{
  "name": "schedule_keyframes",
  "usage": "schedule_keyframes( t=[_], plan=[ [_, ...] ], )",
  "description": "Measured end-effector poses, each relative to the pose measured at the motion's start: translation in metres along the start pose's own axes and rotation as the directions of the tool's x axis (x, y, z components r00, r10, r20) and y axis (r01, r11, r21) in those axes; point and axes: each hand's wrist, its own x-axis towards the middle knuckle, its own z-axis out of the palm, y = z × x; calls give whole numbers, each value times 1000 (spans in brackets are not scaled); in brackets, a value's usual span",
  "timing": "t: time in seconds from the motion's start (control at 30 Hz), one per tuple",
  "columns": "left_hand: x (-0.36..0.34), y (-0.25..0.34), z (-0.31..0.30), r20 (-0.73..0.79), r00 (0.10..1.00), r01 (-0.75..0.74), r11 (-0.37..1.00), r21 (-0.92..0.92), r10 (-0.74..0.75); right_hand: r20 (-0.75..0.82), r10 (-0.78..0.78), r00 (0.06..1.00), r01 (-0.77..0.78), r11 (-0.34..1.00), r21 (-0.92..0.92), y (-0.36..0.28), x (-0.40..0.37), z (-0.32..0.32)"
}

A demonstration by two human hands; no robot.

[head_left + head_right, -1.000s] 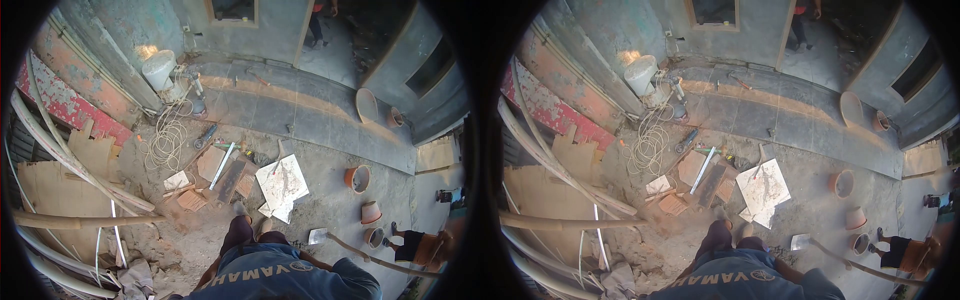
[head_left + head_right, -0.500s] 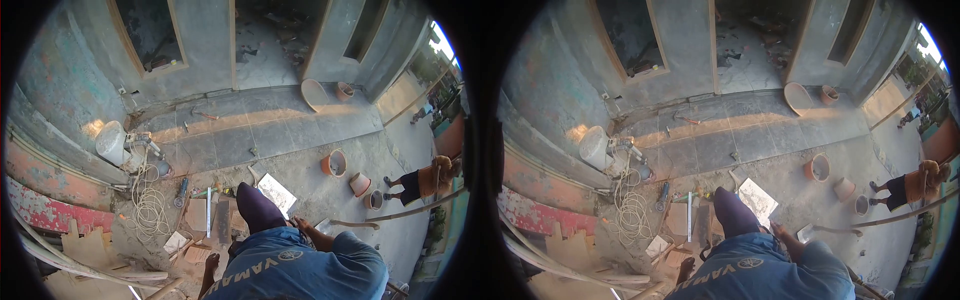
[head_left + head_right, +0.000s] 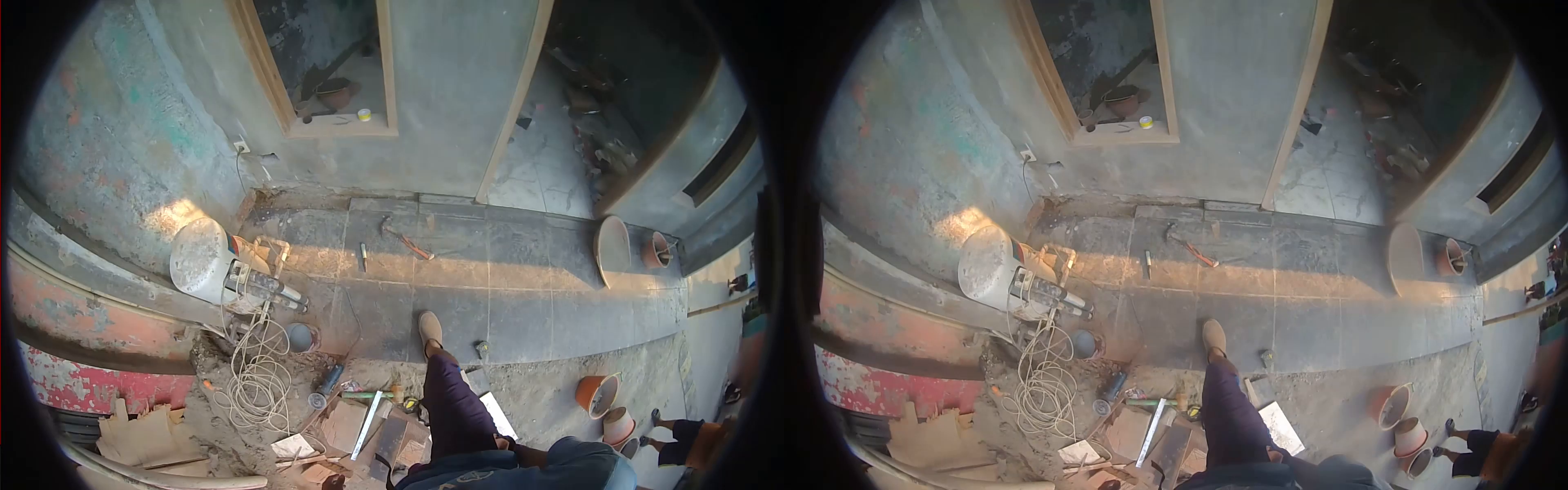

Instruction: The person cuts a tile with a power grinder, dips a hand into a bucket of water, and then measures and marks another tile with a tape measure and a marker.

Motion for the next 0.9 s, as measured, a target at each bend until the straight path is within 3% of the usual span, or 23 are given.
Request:
schedule_keyframes(
  t=[0.2,0.27,0.33,0.37,0.43,0.57,0.6,0.63,0.7,0.73,0.8,0.83,0.87,0.9],
  plan=[
    [-55,172,75,16,991,-131,988,-76,133,153,87,984,-62,984,-166,-146,22,-125],
    [-55,211,85,14,944,-330,943,-33,330,194,85,977,-49,982,-184,-187,8,-156],
    [-45,223,88,-16,804,-593,803,51,595,234,88,968,-44,981,-188,-226,-7,-172],
    [-57,247,80,-32,798,-601,799,36,602,249,81,965,-33,981,-189,-247,-16,-180],
    [-113,338,29,17,981,-189,974,-124,192,287,77,955,-27,984,-176,-300,-37,-193],
    [-102,356,7,48,963,-262,964,-49,264,350,184,918,-144,980,-137,-447,-125,-242],
    [-101,367,7,47,962,-267,961,-71,270,450,35,893,-35,999,-9,-483,-150,-259],
    [-97,376,11,36,927,-373,927,-30,374,529,-118,840,61,991,123,-527,-170,-276],
    [-68,389,28,73,854,-518,855,21,516,481,-322,815,189,934,304,-591,-163,-276],
    [-54,388,41,110,828,-555,832,20,550,427,-387,817,310,920,242,-620,-174,-277],
    [-61,442,11,40,790,-598,783,-175,612,410,-477,778,524,852,-3,-671,-189,-264],
    [-57,451,8,-78,797,-604,791,-100,599,447,-486,751,604,779,-168,-678,-194,-256],
    [-38,453,8,-53,779,-627,775,-76,625,476,-497,726,664,687,-296,-671,-193,-246],
    [-42,468,-5,-24,835,-549,830,-101,550,516,-529,674,734,554,-392,-678,-188,-237]
  ],
)
